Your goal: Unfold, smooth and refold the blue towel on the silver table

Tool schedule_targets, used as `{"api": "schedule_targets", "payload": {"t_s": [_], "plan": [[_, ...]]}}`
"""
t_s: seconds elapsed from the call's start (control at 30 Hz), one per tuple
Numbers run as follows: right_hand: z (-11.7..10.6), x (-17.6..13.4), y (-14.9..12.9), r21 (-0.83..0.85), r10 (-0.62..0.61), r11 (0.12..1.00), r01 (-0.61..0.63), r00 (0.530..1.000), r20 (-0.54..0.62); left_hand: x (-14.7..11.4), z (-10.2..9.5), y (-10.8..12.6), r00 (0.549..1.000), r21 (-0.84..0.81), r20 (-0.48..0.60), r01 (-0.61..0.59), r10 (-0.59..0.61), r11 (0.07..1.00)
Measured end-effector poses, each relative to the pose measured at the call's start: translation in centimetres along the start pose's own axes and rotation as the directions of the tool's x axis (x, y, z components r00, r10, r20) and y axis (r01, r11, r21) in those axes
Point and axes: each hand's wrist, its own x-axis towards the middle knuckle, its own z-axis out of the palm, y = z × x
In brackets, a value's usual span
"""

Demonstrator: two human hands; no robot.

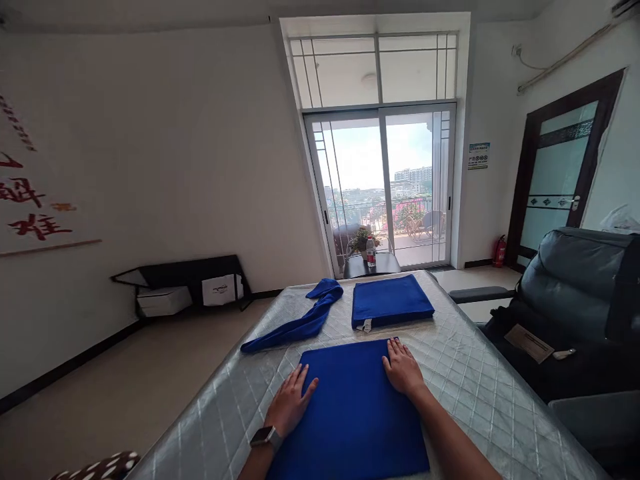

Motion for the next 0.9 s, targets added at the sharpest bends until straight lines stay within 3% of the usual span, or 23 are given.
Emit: {"api": "schedule_targets", "payload": {"t_s": [0.13, 0.27, 0.4, 0.5, 0.63, 0.77, 0.9], "plan": [[-0.1, -0.2, 0.1, 0.039, 0.001, 0.999, 0.000, 1.000, -0.012, 0.7, -1.1, 3.0, 0.995, -0.013, -0.092, -0.028, 0.027, 1.000], [-0.2, -0.3, 0.1, 0.049, 0.000, 0.999, 0.001, 1.000, -0.016, 1.3, -1.6, 9.6, 0.980, -0.144, -0.088, -0.192, 0.181, 0.971], [-0.1, -0.2, 0.2, 0.038, -0.005, 0.999, 0.006, 1.000, -0.016, 2.4, -0.2, 16.4, 0.949, -0.208, -0.097, -0.314, 0.300, 0.926], [0.2, -0.1, 0.4, 0.015, -0.022, 1.000, 0.022, 1.000, -0.012, 3.5, 1.3, 19.7, 0.940, -0.220, -0.100, -0.341, 0.326, 0.914], [0.5, 0.0, 0.7, -0.027, -0.057, 0.998, 0.056, 0.998, -0.023, 4.8, 3.2, 21.1, 0.939, -0.216, -0.095, -0.343, 0.330, 0.914], [0.7, 0.1, 0.8, -0.049, -0.068, 0.997, 0.067, 0.997, -0.030, 5.7, 5.0, 20.5, 0.924, -0.188, -0.056, -0.382, 0.378, 0.905], [0.8, 0.2, 0.7, -0.052, -0.073, 0.996, 0.072, 0.997, -0.029, 6.2, 6.4, 19.5, 0.880, -0.145, -0.016, -0.472, 0.475, 0.869]]}}
